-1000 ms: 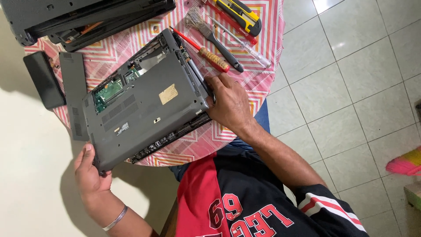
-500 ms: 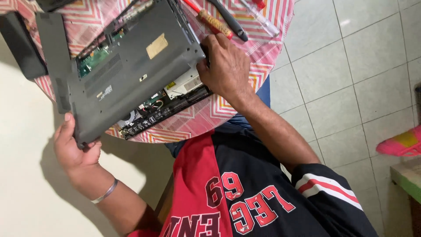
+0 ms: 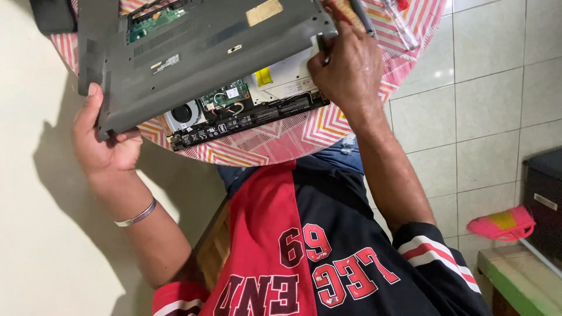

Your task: Disassembling a laptop by removing the back cover and unscrewing internal components on a repair bench.

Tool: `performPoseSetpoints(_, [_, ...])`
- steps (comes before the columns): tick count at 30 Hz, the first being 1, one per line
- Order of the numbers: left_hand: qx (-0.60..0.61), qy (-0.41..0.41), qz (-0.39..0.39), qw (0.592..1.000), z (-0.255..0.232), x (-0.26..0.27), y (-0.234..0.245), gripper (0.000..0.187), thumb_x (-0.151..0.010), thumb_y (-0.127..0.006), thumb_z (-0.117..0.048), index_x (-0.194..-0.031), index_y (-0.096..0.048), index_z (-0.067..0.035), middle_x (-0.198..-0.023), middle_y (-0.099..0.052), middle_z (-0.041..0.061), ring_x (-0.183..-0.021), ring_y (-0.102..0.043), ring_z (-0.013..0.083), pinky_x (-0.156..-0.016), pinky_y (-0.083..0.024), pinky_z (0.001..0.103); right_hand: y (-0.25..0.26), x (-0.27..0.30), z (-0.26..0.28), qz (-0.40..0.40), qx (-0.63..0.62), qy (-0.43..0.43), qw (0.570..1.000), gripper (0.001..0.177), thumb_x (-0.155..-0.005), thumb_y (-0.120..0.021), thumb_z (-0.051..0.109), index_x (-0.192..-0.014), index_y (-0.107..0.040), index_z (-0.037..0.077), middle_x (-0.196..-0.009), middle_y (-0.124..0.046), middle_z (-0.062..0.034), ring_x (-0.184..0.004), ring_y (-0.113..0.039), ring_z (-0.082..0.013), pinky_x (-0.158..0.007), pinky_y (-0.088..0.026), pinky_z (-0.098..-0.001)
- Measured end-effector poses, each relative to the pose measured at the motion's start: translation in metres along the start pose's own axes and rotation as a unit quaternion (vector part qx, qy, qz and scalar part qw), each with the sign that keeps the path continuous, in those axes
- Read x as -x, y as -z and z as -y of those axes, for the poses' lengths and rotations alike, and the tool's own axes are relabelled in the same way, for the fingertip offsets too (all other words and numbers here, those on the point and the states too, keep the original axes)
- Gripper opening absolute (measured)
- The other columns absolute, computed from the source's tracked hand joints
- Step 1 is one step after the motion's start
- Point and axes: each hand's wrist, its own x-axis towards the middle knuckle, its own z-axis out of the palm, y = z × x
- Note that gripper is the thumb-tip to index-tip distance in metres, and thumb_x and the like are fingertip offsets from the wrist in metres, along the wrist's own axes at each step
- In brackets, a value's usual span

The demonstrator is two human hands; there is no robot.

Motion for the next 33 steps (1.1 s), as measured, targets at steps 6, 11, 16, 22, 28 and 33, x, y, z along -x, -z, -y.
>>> performPoseSetpoints(6, [0.002, -0.005, 0.014, 1.000, 0.005, 0.000, 0.000, 0.016, -0.089, -0.078, -0.028, -0.082, -0.068, -0.018, -0.090, -0.074, 0.000, -0.060, -0.063, 0.0097, -0.035, -0.029, 0.016, 0.010, 0.007, -0.021, -0.069, -0.003, 0.067, 0.995, 0.039, -0.076, -0.068, 0.010, -0.114, -0.067, 0.002, -0.084, -0.075, -0.0041, -0.070, -0.071, -0.0208, -0.063, -0.057, -0.0402])
performPoseSetpoints(11, [-0.010, 0.001, 0.014, 1.000, 0.003, 0.007, -0.005, 0.015, -0.088, -0.078, -0.029, -0.086, -0.068, -0.018, -0.088, -0.073, 0.000, -0.058, -0.061, 0.0101, -0.036, -0.026, 0.016, 0.020, 0.012, -0.009, -0.027, -0.176, 0.047, 0.983, 0.044, -0.085, -0.054, 0.003, -0.129, -0.059, 0.000, -0.080, -0.058, -0.0050, -0.064, -0.050, -0.0153, -0.056, -0.039, -0.0349])
performPoseSetpoints(16, [-0.032, -0.003, 0.015, 0.999, 0.009, 0.001, 0.004, 0.015, -0.089, -0.077, -0.030, -0.084, -0.067, -0.020, -0.088, -0.072, -0.002, -0.056, -0.058, 0.0089, -0.036, -0.025, 0.018, 0.020, 0.014, -0.012, -0.013, -0.288, 0.057, 0.956, 0.034, -0.112, -0.055, 0.015, -0.139, -0.050, -0.005, -0.112, -0.068, -0.0201, -0.080, -0.065, -0.0235, -0.062, -0.052, -0.0342])
performPoseSetpoints(22, [-0.174, -0.072, 0.128, 0.974, 0.028, 0.006, 0.010, 0.042, -0.090, -0.068, -0.045, -0.116, -0.067, -0.012, -0.084, -0.065, -0.001, -0.052, -0.050, 0.0089, -0.033, -0.027, 0.022, 0.054, 0.024, -0.047, -0.035, -0.406, -0.004, 0.913, 0.051, -0.108, -0.053, 0.049, -0.124, -0.058, 0.001, -0.095, -0.049, -0.0011, -0.079, -0.040, -0.0109, -0.066, -0.033, -0.0254])
performPoseSetpoints(28, [-0.356, -0.214, 0.036, 0.909, 0.068, -0.009, 0.036, 0.060, -0.101, -0.067, -0.043, -0.144, -0.057, -0.002, -0.123, -0.063, -0.003, -0.113, -0.057, 0.0057, -0.106, -0.050, 0.021, 0.088, 0.042, -0.085, -0.140, -0.368, -0.040, 0.918, 0.041, -0.113, -0.054, 0.034, -0.123, -0.055, -0.005, -0.102, -0.050, -0.0064, -0.088, -0.043, -0.0161, -0.072, -0.038, -0.0294])
performPoseSetpoints(33, [-0.544, -0.471, -0.012, 0.694, 0.074, 0.002, 0.018, 0.023, -0.106, -0.064, 0.000, -0.125, -0.070, 0.012, -0.135, -0.070, 0.026, -0.097, -0.062, 0.0275, -0.074, -0.052, 0.037, 0.086, 0.046, -0.091, -0.140, -0.426, -0.066, 0.892, 0.042, -0.111, -0.053, 0.034, -0.128, -0.053, -0.005, -0.110, -0.053, -0.0071, -0.099, -0.051, -0.0166, -0.079, -0.047, -0.0277])
